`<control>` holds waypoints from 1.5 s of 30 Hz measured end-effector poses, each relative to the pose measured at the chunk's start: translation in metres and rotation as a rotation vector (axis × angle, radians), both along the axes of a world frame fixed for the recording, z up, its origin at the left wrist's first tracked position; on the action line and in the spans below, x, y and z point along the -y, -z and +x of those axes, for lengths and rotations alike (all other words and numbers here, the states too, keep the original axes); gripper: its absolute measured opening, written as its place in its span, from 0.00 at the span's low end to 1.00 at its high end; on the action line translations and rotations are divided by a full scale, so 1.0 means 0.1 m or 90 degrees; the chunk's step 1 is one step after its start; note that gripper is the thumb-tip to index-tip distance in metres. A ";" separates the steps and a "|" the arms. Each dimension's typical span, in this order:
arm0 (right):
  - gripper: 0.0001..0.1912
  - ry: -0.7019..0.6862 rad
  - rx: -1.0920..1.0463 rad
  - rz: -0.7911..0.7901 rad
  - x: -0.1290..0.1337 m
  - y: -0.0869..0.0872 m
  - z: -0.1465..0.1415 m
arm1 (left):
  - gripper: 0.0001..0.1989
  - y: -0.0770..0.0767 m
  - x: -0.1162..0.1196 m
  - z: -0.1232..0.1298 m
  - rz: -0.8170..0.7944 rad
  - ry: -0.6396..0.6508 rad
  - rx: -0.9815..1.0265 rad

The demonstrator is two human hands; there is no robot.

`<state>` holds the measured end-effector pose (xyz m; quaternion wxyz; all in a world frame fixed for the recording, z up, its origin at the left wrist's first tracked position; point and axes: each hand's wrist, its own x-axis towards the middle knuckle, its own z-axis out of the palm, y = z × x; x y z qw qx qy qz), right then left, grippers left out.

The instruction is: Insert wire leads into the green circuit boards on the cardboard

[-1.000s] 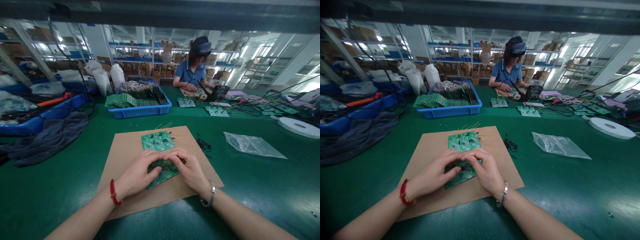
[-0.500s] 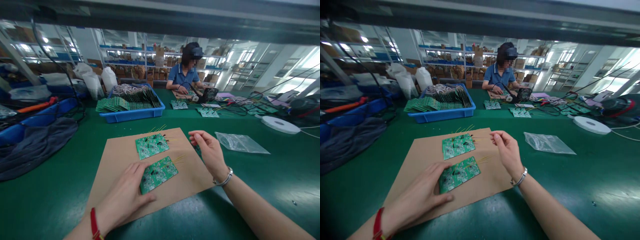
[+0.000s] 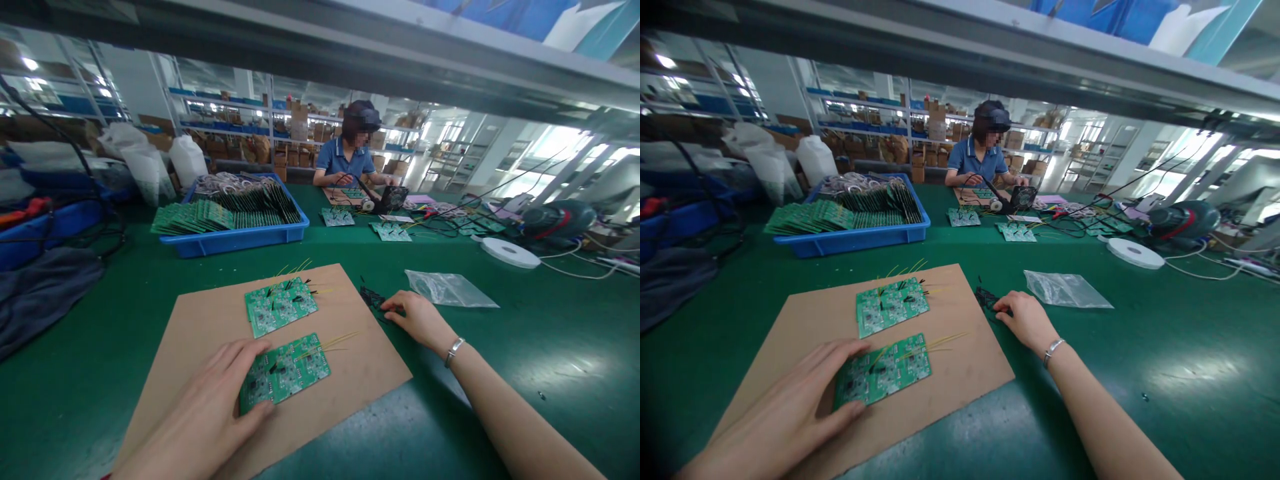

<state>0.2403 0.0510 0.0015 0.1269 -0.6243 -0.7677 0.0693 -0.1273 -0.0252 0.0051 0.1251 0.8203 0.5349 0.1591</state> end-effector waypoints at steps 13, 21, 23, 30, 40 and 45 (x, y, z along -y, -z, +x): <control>0.08 0.020 0.108 -0.023 0.08 -0.02 -0.22 | 0.07 -0.19 0.24 0.24 0.402 0.158 0.141; 0.11 0.078 0.181 -0.035 0.09 0.02 -0.35 | 0.15 0.11 0.27 0.82 0.251 0.229 -0.047; 0.12 0.083 0.193 -0.030 0.09 0.03 -0.38 | 0.17 0.12 0.14 0.95 0.215 0.159 -0.130; 0.15 0.073 0.081 0.012 0.12 -0.05 -0.43 | 0.12 0.03 -0.23 1.14 0.121 0.045 -0.219; 0.11 -0.073 -0.504 -0.039 0.26 0.04 -0.78 | 0.07 -0.01 -0.35 1.08 0.012 -0.011 -0.066; 0.11 -0.045 -0.597 -0.073 0.28 0.14 -0.86 | 0.11 0.03 -0.37 1.08 0.017 -0.006 -0.050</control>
